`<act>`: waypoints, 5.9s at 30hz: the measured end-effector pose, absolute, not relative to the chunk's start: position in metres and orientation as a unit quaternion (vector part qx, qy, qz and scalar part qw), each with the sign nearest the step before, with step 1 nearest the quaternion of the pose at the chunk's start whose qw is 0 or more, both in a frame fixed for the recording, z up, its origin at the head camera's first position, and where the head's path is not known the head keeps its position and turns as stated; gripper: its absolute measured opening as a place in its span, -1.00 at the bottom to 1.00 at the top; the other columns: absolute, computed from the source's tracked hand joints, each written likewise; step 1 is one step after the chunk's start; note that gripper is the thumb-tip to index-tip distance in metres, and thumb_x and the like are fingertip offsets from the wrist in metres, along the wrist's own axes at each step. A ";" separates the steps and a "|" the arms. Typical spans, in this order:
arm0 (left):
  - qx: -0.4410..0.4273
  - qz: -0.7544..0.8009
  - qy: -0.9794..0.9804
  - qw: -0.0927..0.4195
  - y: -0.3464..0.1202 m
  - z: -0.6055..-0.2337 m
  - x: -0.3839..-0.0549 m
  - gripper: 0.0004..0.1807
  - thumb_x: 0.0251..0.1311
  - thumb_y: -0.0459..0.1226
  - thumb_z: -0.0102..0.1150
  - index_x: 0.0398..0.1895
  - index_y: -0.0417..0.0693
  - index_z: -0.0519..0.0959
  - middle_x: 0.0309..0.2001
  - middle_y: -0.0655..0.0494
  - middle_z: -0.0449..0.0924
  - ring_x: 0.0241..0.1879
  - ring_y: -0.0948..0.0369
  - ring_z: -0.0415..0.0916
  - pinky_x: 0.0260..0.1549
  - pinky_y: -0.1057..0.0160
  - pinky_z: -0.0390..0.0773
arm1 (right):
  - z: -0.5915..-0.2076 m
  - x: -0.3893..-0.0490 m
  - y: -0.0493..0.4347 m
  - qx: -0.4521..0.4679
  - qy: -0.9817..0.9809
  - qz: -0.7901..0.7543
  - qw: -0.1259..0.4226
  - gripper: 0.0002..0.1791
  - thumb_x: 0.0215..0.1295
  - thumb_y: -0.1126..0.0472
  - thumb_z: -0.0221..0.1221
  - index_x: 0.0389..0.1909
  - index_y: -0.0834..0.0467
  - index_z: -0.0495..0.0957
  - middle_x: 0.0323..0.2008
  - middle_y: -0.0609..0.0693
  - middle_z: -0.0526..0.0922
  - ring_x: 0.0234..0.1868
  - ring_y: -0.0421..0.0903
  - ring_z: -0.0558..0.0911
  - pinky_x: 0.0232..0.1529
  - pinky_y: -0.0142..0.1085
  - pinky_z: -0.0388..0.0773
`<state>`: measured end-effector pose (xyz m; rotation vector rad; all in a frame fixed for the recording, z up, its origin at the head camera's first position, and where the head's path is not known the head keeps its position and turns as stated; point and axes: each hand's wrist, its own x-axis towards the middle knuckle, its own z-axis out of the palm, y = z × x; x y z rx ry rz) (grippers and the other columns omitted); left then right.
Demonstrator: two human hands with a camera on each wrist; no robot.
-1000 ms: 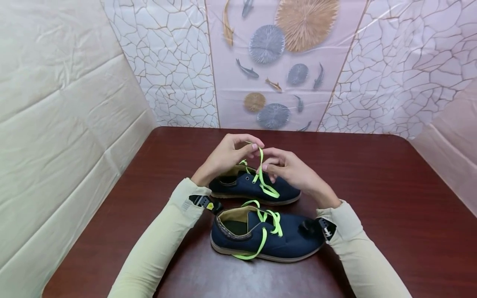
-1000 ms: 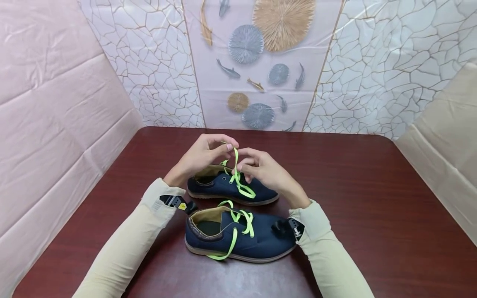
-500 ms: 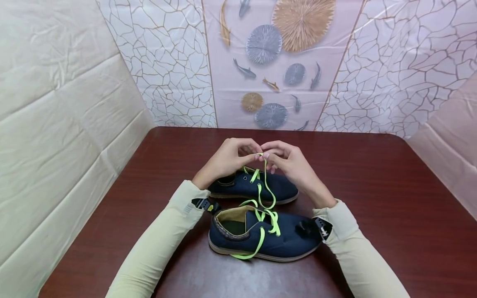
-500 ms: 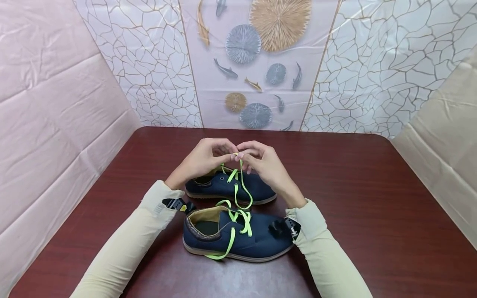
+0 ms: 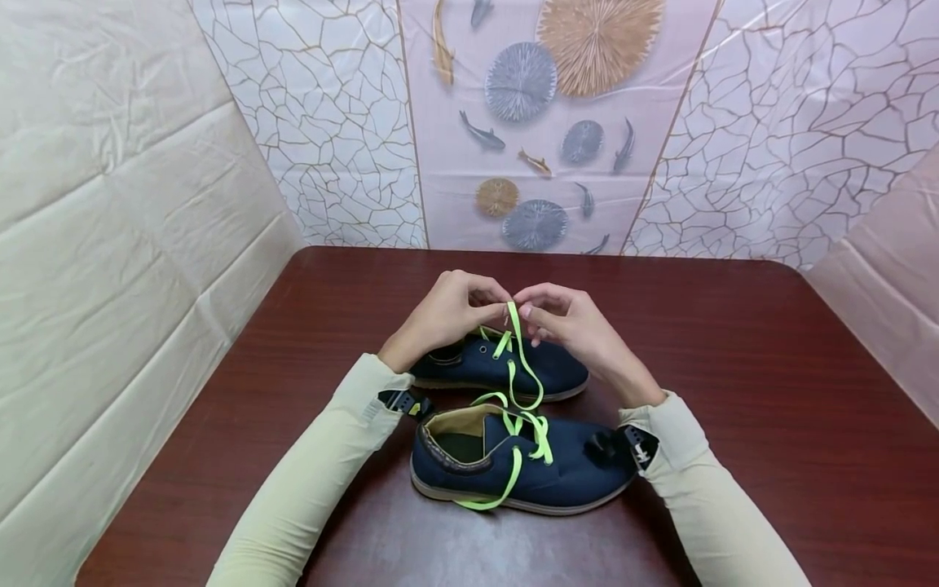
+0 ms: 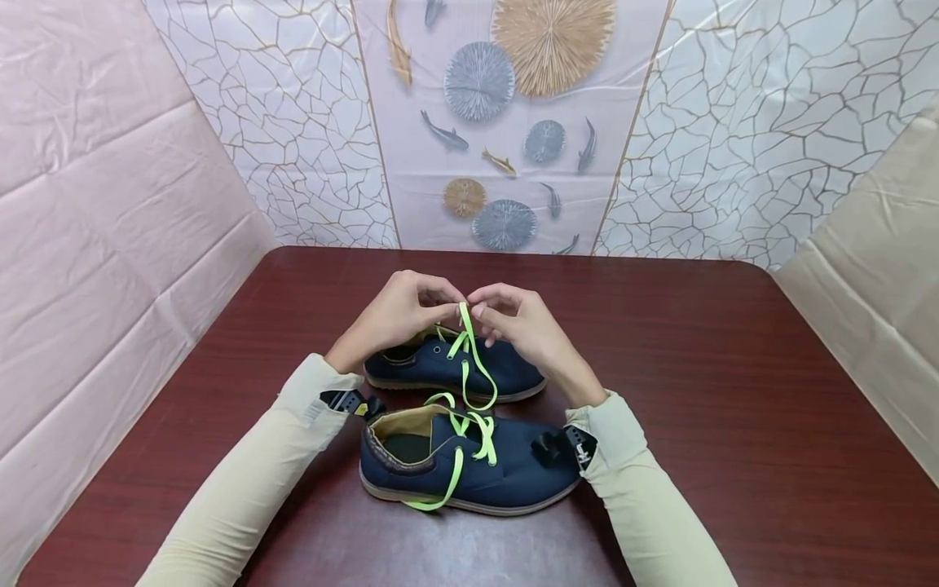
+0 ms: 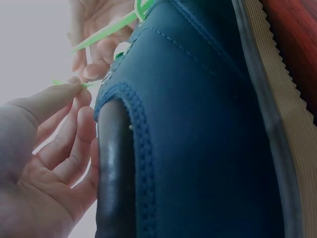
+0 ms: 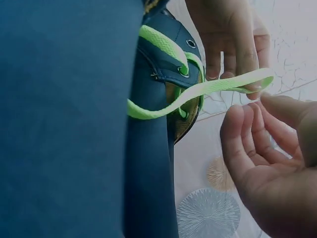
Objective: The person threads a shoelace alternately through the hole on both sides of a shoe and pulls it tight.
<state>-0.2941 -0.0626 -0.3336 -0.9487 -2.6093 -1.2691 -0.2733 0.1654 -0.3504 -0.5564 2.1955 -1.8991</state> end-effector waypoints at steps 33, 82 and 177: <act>-0.313 -0.469 -0.826 0.010 -0.066 -0.340 -0.299 -0.93 0.41 -0.28 0.33 -0.25 -0.01 0.76 -0.39 0.22 0.75 -0.41 0.26 0.65 -0.33 0.28 0.56 | -0.339 -0.284 0.157 -0.240 0.821 -0.506 0.113 -0.80 0.59 0.29 0.17 -0.10 0.35 0.70 -0.32 0.14 0.72 -0.47 -0.08 0.61 -0.41 -0.26 0.67; -0.383 -0.351 -0.844 -0.134 -0.098 -0.351 -0.320 -0.89 0.42 -0.34 0.32 -0.09 0.00 0.76 -0.09 0.18 0.74 -0.12 0.28 0.70 0.04 0.27 0.64 | -0.368 -0.296 0.165 -0.137 0.707 -0.659 0.218 -0.72 0.61 0.31 0.11 0.14 0.44 0.53 -0.22 -0.04 0.70 -0.17 -0.15 0.70 -0.07 -0.32 0.67; -0.483 -0.314 -0.817 -0.029 -0.092 -0.360 -0.319 -0.83 0.38 -0.41 0.33 -0.11 0.06 0.75 -0.10 0.25 0.64 -0.22 0.28 0.49 -0.11 0.29 0.56 | -0.370 -0.291 0.140 -0.080 0.826 -0.520 0.203 -0.65 0.65 0.05 0.11 0.12 0.23 0.67 0.19 0.14 0.60 0.05 -0.01 0.63 0.13 -0.08 0.63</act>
